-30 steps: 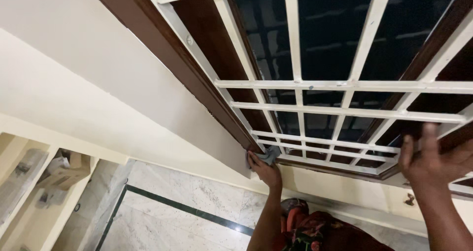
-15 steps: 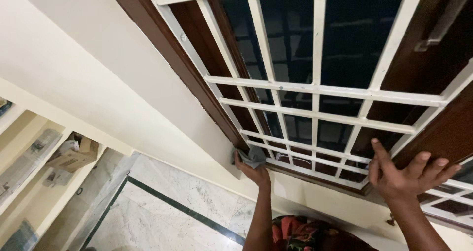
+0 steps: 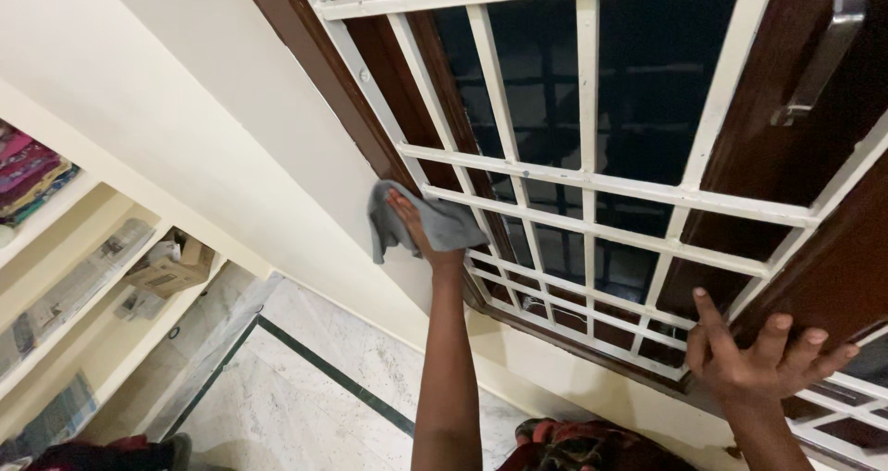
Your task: The person cleans a window by wiping the window grill bars and window panes with a cloth.
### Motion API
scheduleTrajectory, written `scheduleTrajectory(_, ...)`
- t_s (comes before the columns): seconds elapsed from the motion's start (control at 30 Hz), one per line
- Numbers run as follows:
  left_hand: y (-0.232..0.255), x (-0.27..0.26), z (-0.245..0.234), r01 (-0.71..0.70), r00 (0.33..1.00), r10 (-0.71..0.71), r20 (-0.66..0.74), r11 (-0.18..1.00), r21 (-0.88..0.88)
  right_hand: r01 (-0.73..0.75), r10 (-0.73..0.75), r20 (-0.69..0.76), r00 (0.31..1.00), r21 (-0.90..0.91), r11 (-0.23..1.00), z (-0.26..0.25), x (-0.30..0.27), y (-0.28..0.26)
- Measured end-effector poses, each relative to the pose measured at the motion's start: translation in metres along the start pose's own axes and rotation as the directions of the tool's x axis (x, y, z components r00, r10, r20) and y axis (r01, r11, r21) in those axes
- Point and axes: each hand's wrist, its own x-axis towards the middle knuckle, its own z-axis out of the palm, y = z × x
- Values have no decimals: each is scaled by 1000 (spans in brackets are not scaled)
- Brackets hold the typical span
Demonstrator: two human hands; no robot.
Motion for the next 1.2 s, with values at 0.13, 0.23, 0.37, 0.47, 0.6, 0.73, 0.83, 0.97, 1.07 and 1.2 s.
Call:
scheduleTrajectory(0.13,-27,-26,-14,-75,986,59,158,992,102,-15,15,-7,1000,-2,1000,0,-6,-3)
scheduleTrajectory(0.23,-22,-40,-39,-163,930,120,348,982,95,-9,10,80,997,-4,1000,-6,-10,-3)
scheduleTrajectory(0.37,31,-36,-70,-176,909,158,385,984,12,22,-23,81,996,10,1000,-4,-10,1)
scheduleTrajectory(0.47,63,-8,-80,-229,933,217,288,973,7,40,-41,40,998,21,999,1,-11,4)
scheduleTrajectory(0.6,56,9,-92,-66,987,112,112,932,-355,31,-31,9,999,-2,1000,2,-10,2)
scheduleTrajectory(0.73,26,-25,-93,-374,923,381,-60,922,99,7,-7,-43,999,-7,1000,0,-2,-1)
scheduleTrajectory(0.83,23,-79,-89,-364,929,323,181,888,280,26,-27,-54,998,-20,999,0,-1,0)
scheduleTrajectory(0.97,20,-83,-86,-331,941,332,63,868,370,28,-27,-62,998,11,1000,-3,-1,0)
scheduleTrajectory(1.07,21,-34,-114,-362,925,262,274,823,437,4,-3,-58,998,24,1000,-5,1,-6)
scheduleTrajectory(1.2,65,-10,-144,-384,867,119,484,778,497,-2,2,-28,1000,14,1000,-8,1,-5)
